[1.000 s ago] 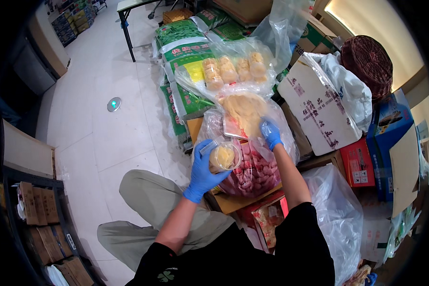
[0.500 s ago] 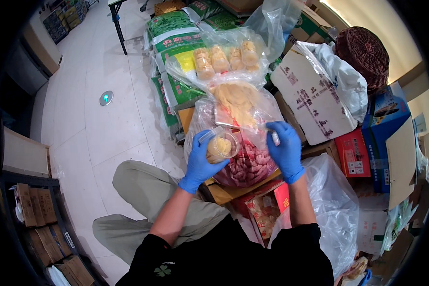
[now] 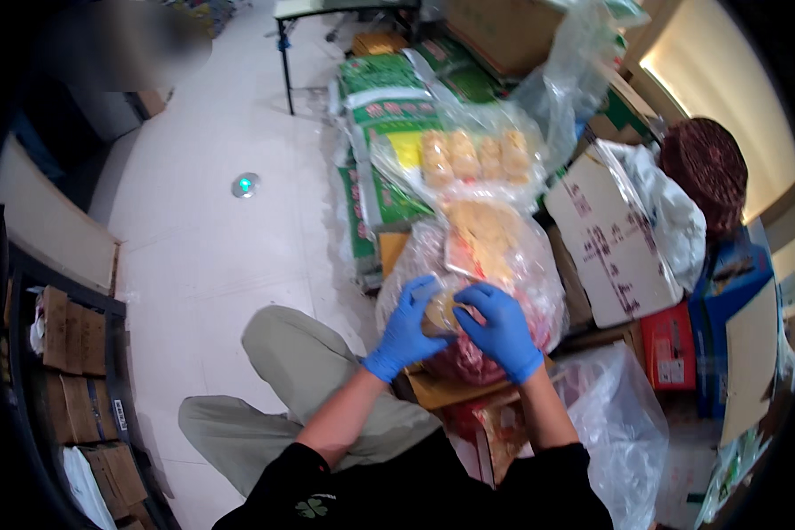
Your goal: The recorder is packing dried food items into plastic containers and bags.
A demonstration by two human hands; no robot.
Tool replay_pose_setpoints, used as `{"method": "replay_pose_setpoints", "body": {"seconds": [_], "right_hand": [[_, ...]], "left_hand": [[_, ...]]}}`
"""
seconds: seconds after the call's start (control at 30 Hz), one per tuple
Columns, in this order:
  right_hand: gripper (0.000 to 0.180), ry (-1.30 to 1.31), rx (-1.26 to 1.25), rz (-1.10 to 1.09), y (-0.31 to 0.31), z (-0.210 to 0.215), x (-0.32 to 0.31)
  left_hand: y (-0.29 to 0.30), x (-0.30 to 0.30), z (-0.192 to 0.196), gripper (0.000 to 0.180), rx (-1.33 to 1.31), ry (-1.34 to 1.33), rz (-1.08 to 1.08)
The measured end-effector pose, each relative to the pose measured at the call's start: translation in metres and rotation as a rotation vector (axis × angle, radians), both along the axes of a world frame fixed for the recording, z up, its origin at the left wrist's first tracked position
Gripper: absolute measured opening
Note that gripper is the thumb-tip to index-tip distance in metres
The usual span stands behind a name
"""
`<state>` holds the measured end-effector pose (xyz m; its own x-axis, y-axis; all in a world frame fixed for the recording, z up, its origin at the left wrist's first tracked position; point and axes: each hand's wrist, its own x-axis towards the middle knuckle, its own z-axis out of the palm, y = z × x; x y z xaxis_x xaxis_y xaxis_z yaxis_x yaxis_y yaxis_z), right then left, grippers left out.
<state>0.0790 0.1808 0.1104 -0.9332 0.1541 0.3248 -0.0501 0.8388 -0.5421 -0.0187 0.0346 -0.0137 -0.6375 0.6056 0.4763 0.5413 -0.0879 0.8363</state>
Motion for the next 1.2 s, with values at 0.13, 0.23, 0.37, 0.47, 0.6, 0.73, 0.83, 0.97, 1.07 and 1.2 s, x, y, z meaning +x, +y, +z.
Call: {"method": "replay_pose_setpoints", "body": {"seconds": [0.13,0.23,0.37,0.47,0.6,0.73,0.83,0.97,1.07,1.2], "right_hand": [[0.02,0.071,0.14,0.025,-0.006,-0.005,0.0],[0.023,-0.067,0.202,0.069,-0.006,-0.006,0.003],[0.021,0.197,-0.155,-0.14,-0.003,-0.013,0.013],[0.017,0.193,-0.531,-0.317,0.033,-0.04,0.04],[0.027,0.285,-0.502,-0.48,0.122,-0.102,0.087],[0.03,-0.027,-0.246,-0.598,0.188,-0.149,0.104],[0.038,-0.093,-0.137,-0.454,0.184,-0.164,0.053],[0.056,-0.118,0.018,-0.316,0.224,-0.199,-0.007],[0.06,-0.203,0.064,-0.428,0.23,-0.205,-0.054],[0.062,-0.161,0.186,-0.402,0.247,-0.211,-0.083]], "left_hand": [[-0.004,-0.001,-0.003,0.093,0.049,0.016,-0.023],[-0.007,0.0,-0.005,0.09,0.029,0.032,-0.035],[-0.016,-0.001,0.003,0.088,0.031,0.034,0.023],[-0.017,-0.003,0.002,0.086,0.055,0.021,0.078],[-0.015,-0.008,0.005,0.085,0.086,0.04,0.132],[-0.008,-0.003,0.007,0.085,0.17,0.037,0.162],[-0.009,-0.006,0.001,0.087,0.084,0.058,0.183],[-0.001,-0.002,0.005,0.088,0.088,0.066,0.147],[0.005,-0.003,0.004,0.089,0.055,0.078,0.16],[0.011,-0.006,0.001,0.089,0.045,0.072,0.149]]}}
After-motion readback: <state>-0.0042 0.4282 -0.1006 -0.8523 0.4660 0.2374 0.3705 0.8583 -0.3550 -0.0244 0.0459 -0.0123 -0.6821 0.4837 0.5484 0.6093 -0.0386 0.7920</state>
